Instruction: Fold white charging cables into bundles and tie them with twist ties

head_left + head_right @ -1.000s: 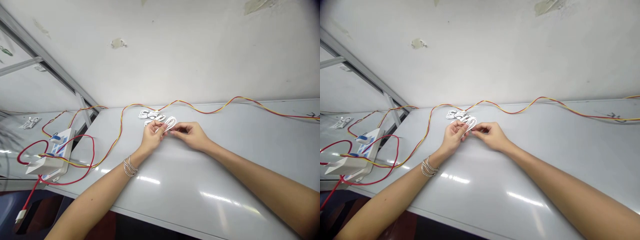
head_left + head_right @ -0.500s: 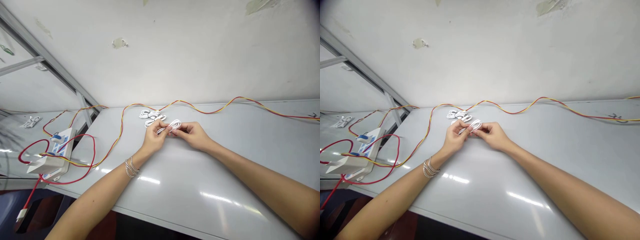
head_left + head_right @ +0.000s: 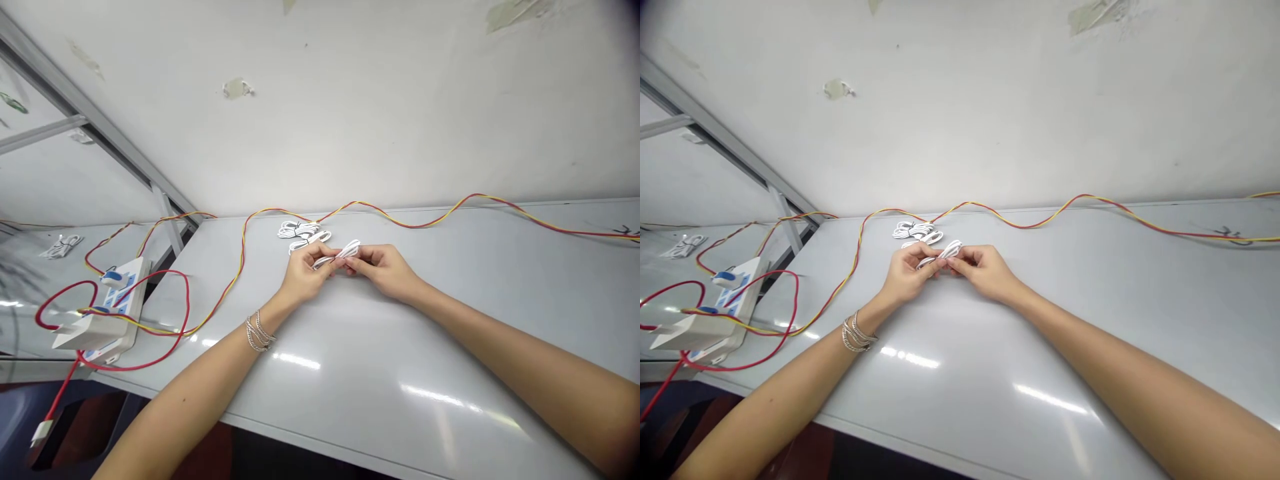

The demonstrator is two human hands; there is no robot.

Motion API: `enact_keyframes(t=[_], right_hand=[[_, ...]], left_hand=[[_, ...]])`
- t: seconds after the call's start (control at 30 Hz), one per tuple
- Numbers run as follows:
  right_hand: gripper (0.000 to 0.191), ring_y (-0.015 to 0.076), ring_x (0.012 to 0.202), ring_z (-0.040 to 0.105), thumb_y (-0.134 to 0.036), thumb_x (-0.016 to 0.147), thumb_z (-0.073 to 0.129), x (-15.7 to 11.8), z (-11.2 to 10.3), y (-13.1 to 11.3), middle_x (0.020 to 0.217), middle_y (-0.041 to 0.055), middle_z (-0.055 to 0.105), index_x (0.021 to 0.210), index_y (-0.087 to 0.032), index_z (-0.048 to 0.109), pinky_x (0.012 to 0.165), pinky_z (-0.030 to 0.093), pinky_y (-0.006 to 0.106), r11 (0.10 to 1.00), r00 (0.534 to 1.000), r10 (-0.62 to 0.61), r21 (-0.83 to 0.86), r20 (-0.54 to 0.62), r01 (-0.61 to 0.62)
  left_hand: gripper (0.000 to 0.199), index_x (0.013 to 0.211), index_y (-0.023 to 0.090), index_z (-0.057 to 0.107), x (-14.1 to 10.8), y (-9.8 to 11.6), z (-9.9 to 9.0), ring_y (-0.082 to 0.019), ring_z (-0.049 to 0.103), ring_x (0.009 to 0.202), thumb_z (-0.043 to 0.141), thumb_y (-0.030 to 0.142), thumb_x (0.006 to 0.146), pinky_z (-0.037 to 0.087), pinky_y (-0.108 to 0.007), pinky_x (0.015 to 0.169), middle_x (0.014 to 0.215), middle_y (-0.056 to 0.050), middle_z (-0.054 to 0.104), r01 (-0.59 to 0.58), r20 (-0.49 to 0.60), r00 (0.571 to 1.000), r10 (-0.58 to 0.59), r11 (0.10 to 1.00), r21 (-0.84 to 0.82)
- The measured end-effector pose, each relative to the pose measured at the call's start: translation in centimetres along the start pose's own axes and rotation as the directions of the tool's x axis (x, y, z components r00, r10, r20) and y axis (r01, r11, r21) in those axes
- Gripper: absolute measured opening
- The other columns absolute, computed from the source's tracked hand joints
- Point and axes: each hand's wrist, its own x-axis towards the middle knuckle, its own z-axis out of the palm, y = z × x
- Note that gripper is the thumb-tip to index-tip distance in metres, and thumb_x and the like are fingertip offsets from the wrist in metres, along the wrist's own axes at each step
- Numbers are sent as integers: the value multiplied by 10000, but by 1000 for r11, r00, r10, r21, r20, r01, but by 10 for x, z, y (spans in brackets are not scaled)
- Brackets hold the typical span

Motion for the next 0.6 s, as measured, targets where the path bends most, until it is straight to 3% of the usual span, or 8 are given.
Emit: enact_keyframes(t=[0.23, 0.4, 0.6], right_hand=[[370, 170, 705, 626, -515, 810, 660, -2, -1, -3, 723, 45, 706, 684, -169, 697, 702, 489, 306, 999, 1000, -11, -47, 24, 13], [230, 214, 831, 691, -398, 787, 702, -3, -2, -6, 876, 71, 771, 856, -190, 770, 804, 530, 361, 998, 996, -57, -33, 71, 60], [209, 215, 859, 695, -378, 828, 661, -4, 0, -3, 914, 63, 777, 872, -217, 787, 785, 535, 357, 990, 994, -100, -93, 44, 104]], left_hand=[[325, 748, 128, 609, -3, 1, 5, -115, 609, 681, 798, 390, 712, 520, -236, 586, 785, -51, 658, 17, -71, 997, -18, 1000, -4], [351, 707, 138, 563, -1, 1, 4, -71, 563, 573, 800, 398, 705, 462, -210, 554, 718, -3, 622, 35, -124, 992, -39, 999, -30], [394, 713, 148, 535, 0, 1, 3, -59, 534, 508, 802, 437, 700, 411, -211, 525, 650, 30, 572, 51, -101, 993, -57, 997, -66]])
